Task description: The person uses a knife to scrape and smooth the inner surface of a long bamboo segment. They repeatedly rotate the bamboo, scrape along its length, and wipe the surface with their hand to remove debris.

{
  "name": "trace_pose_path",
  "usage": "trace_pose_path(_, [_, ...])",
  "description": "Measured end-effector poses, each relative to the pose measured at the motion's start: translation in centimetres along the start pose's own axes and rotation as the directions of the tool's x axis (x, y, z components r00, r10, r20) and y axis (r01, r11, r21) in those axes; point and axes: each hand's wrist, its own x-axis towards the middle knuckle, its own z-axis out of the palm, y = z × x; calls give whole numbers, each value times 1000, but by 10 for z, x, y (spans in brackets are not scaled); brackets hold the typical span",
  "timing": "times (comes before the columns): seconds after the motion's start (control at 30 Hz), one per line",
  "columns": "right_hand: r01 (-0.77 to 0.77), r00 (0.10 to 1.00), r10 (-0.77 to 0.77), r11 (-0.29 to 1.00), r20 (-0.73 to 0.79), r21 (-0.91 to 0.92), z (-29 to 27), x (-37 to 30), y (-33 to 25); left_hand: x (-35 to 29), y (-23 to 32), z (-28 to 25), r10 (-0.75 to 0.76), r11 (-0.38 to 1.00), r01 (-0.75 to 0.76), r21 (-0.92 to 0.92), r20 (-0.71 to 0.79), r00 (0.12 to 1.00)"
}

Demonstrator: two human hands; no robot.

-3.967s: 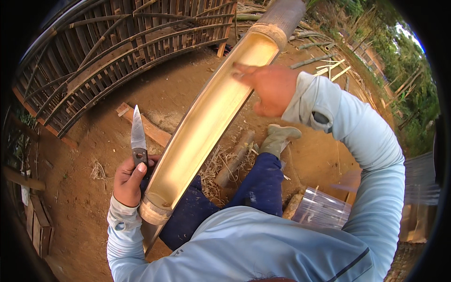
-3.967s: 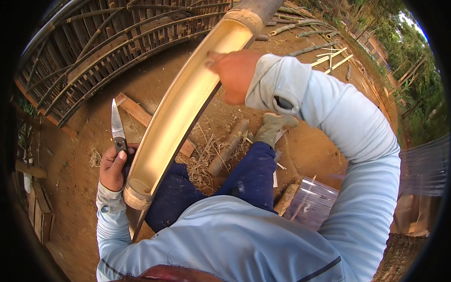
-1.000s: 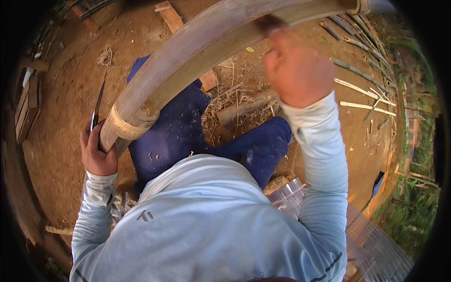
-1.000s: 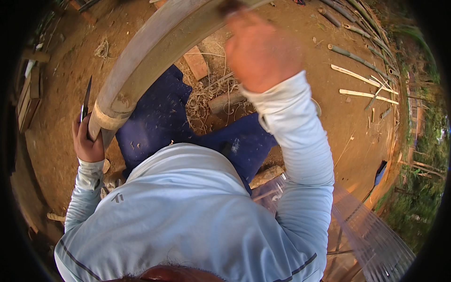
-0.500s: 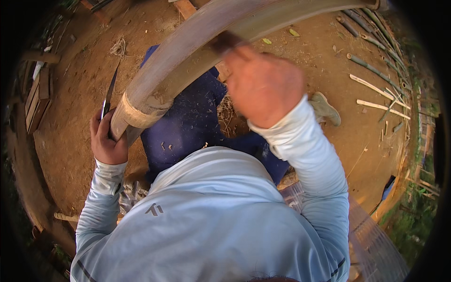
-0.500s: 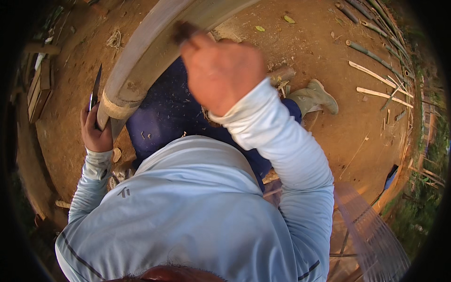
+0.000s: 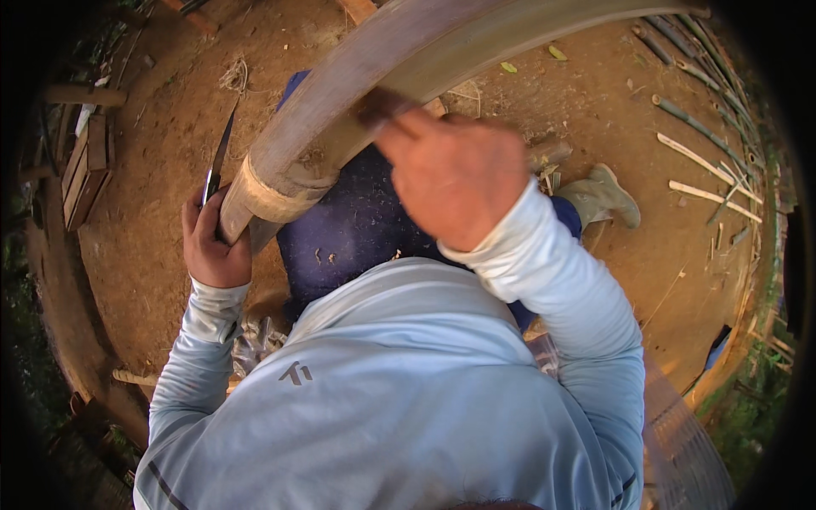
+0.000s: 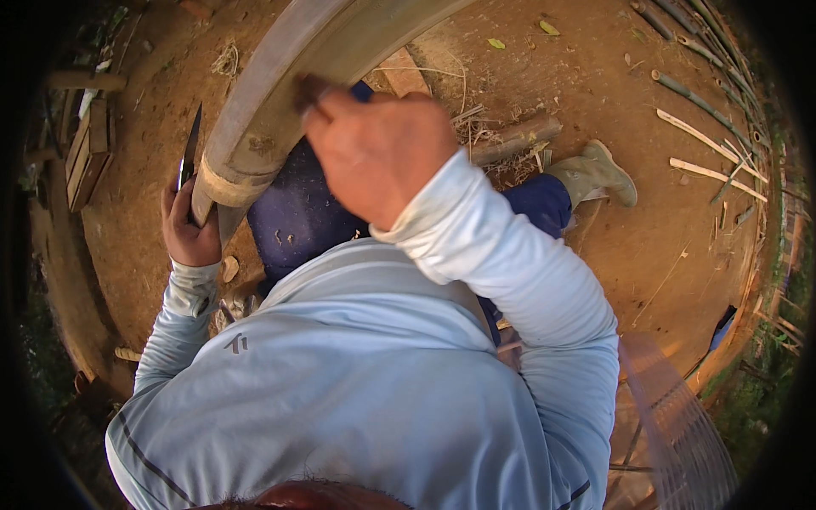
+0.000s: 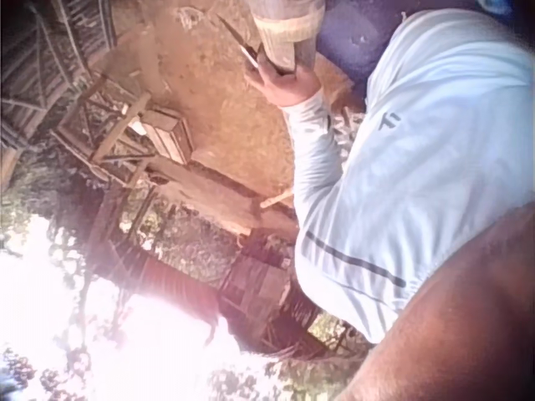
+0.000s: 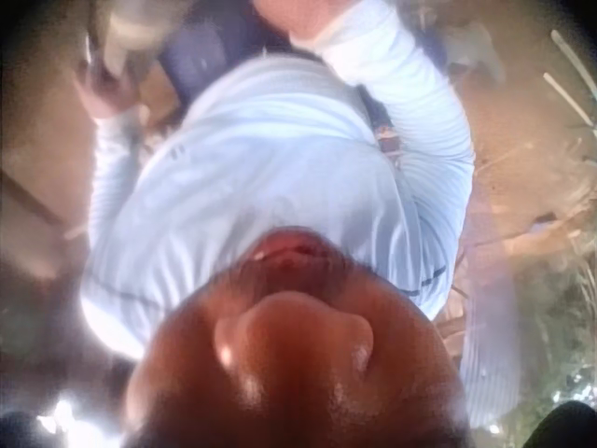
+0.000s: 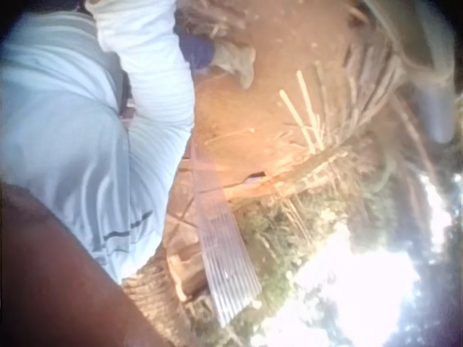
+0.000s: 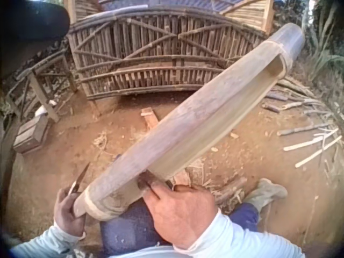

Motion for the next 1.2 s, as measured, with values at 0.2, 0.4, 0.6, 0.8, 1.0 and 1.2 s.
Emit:
trace_pose_path(0.2, [-93, 994, 92, 996, -65, -12, -17, -2, 27, -2, -6, 4, 0, 999, 0, -32, -11, 1000])
trace_pose_path(0.4, [-92, 991, 29, 863, 132, 496, 10, 1, -17, 0, -3, 2, -13, 999, 13, -35, -2, 1000])
trace_pose_path(0.6, [-63, 940, -191, 716, 283, 695, 30, 21, -24, 1, -1, 3, 12, 1000, -12, 20, -6, 1000])
trace_pose_path(0.8, [188, 948, -279, 880, 154, 436, 30, 21, -7, 1, 5, 1, -12, 1000, 11, 19, 12, 1000])
trace_pose_path(1.0, [1, 961, -152, 837, 232, 546, 20, 30, -8, 0, -1, 3, -26, 1000, 26, -13, 0, 1000])
trace_pose_path(1.2, [-19, 974, -128, 773, 186, 634, 32, 12, -38, 3, -3, 4, -2, 1000, 2, 25, -4, 1000])
